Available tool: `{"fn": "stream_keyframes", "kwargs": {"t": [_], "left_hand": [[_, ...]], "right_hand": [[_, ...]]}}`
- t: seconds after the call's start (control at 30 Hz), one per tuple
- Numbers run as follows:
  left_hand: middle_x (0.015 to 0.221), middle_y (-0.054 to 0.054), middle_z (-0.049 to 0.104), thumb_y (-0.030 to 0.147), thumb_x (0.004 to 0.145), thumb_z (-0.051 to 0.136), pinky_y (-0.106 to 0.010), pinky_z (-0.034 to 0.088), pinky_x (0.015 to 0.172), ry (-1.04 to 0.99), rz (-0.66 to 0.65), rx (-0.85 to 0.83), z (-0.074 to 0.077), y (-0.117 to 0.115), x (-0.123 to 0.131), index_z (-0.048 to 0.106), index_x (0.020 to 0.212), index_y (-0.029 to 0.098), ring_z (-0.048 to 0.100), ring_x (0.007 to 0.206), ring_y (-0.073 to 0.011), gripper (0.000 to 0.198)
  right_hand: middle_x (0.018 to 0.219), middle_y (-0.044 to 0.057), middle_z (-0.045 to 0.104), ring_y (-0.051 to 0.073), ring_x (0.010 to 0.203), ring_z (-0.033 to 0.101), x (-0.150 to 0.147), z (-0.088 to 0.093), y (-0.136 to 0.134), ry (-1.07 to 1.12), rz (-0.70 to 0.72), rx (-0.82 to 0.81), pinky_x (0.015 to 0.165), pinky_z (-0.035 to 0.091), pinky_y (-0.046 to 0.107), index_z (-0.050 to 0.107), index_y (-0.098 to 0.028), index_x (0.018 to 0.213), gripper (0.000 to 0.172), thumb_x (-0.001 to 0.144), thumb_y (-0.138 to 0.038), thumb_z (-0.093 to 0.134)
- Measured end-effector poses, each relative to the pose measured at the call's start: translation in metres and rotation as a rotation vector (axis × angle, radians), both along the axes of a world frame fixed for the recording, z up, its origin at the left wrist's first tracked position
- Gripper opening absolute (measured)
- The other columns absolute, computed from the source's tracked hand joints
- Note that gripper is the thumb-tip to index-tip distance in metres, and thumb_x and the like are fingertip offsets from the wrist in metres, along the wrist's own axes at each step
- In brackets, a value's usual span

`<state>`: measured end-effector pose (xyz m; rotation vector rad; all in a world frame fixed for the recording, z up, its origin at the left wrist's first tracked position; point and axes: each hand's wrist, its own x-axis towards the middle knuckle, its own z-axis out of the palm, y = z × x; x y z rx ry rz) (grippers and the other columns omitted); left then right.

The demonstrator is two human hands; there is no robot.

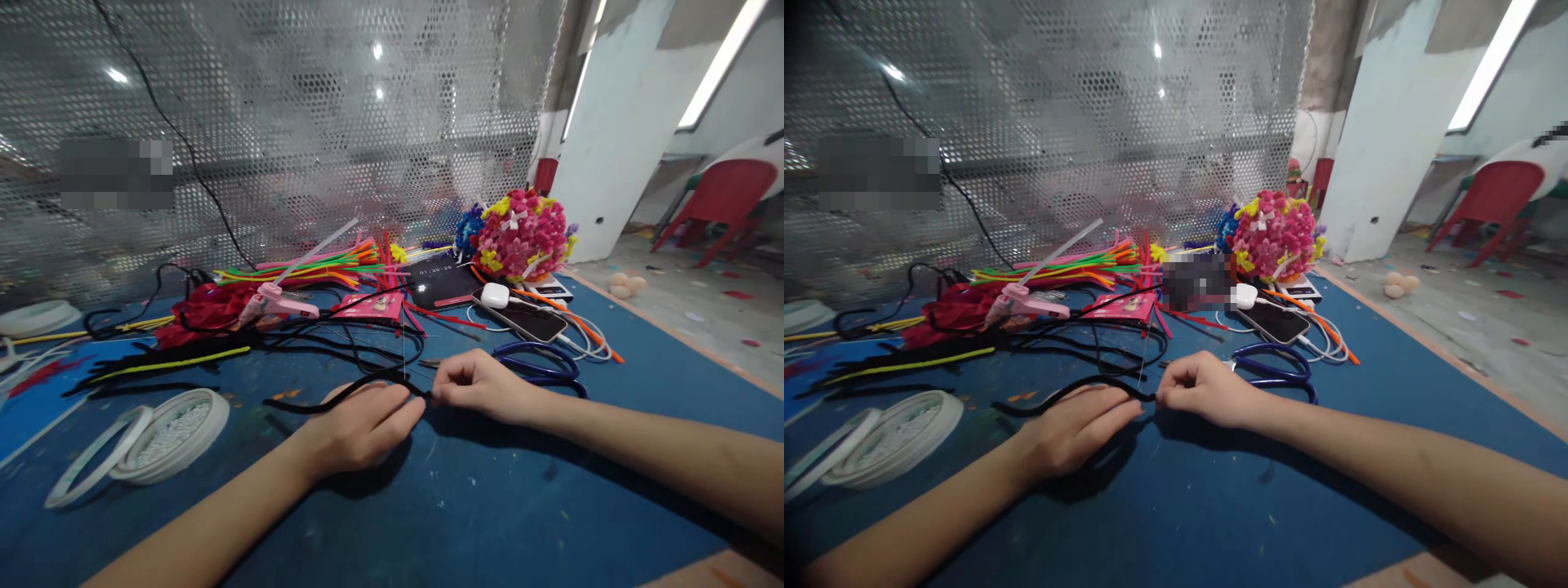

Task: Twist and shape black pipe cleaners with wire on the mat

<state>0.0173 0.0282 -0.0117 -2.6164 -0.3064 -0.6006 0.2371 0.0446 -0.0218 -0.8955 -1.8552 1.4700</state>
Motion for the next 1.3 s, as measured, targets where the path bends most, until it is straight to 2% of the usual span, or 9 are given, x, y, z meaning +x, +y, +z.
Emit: {"fn": "stream_keyframes", "kwargs": {"t": [0.23,0.37,0.5,0.63,0.73,0.87,1.1,1.2,1.3], "left_hand": [[0.083,-0.006,0.067,0.012,0.093,0.029,-0.024,0.044,0.056,0.033,0.066,0.07,0.002,0.002,-0.004,0.044,0.123,0.012,0.06,0.066,-0.0138,0.034],[0.069,-0.001,0.064,0.015,0.09,0.039,-0.023,0.038,0.049,0.02,0.18,0.128,0.003,0.0,0.005,0.056,0.102,0.014,0.055,0.056,-0.0118,0.021],[0.07,-0.001,0.063,0.013,0.087,0.042,-0.024,0.037,0.048,-0.013,0.18,0.143,0.004,0.0,0.011,0.059,0.083,0.015,0.052,0.054,-0.0116,0.018],[0.072,-0.002,0.064,0.01,0.09,0.037,-0.022,0.038,0.049,-0.025,0.164,0.132,0.005,0.0,0.009,0.061,0.083,0.016,0.054,0.056,-0.0107,0.025],[0.067,-0.001,0.063,0.021,0.092,0.041,-0.021,0.039,0.049,-0.063,0.139,0.072,0.003,0.002,0.007,0.062,0.088,0.015,0.054,0.054,-0.01,0.022],[0.069,-0.003,0.063,0.032,0.091,0.047,-0.02,0.044,0.056,-0.175,0.127,-0.194,-0.001,0.005,0.007,0.064,0.093,0.014,0.058,0.061,-0.0112,0.025],[0.053,0.001,0.051,0.035,0.082,0.058,-0.02,0.037,0.048,-0.602,0.37,-0.865,0.006,0.003,0.02,0.058,0.054,0.014,0.046,0.05,-0.0089,0.035],[0.055,0.002,0.047,0.039,0.078,0.061,-0.02,0.036,0.047,-0.736,0.358,-1.019,0.01,0.003,0.022,0.051,0.048,0.014,0.043,0.05,-0.0087,0.041],[0.066,-0.002,0.05,0.046,0.083,0.052,-0.02,0.034,0.046,-0.686,0.301,-1.148,0.01,0.004,0.019,0.062,0.055,0.014,0.043,0.054,-0.0095,0.043]], "right_hand": [[0.052,-0.004,0.049,0.006,0.049,0.039,0.0,-0.001,0.0,-0.009,-0.005,-0.002,0.048,0.03,0.019,0.058,-0.013,0.061,0.012,0.068,-0.022,0.055],[0.053,-0.005,0.049,0.006,0.049,0.039,0.0,-0.002,-0.001,-0.025,-0.01,0.011,0.048,0.03,0.019,0.058,-0.013,0.06,0.013,0.069,-0.022,0.055],[0.053,-0.005,0.049,0.007,0.05,0.04,-0.001,-0.002,-0.002,-0.049,-0.006,0.038,0.048,0.03,0.019,0.058,-0.013,0.059,0.013,0.069,-0.022,0.056],[0.053,-0.004,0.049,0.006,0.05,0.039,-0.001,-0.003,-0.002,-0.058,-0.001,0.049,0.048,0.03,0.018,0.059,-0.013,0.06,0.013,0.07,-0.021,0.056],[0.053,-0.005,0.048,0.006,0.05,0.038,0.0,-0.002,-0.002,-0.049,-0.001,0.049,0.047,0.03,0.018,0.058,-0.013,0.06,0.013,0.07,-0.021,0.056],[0.053,-0.005,0.049,0.006,0.05,0.039,0.0,-0.001,-0.002,-0.045,-0.007,0.038,0.047,0.031,0.018,0.059,-0.013,0.06,0.013,0.07,-0.022,0.056],[0.057,-0.002,0.055,0.007,0.052,0.044,0.0,-0.001,0.0,-0.017,-0.003,0.005,0.05,0.034,0.019,0.061,-0.013,0.063,0.013,0.07,-0.022,0.055],[0.058,-0.002,0.055,0.008,0.054,0.045,0.001,-0.002,0.001,-0.015,-0.006,0.015,0.052,0.035,0.02,0.061,-0.012,0.064,0.014,0.07,-0.023,0.055],[0.056,-0.002,0.055,0.008,0.053,0.044,0.001,-0.001,0.001,-0.014,-0.012,0.009,0.052,0.035,0.02,0.061,-0.013,0.063,0.014,0.07,-0.023,0.056]]}}
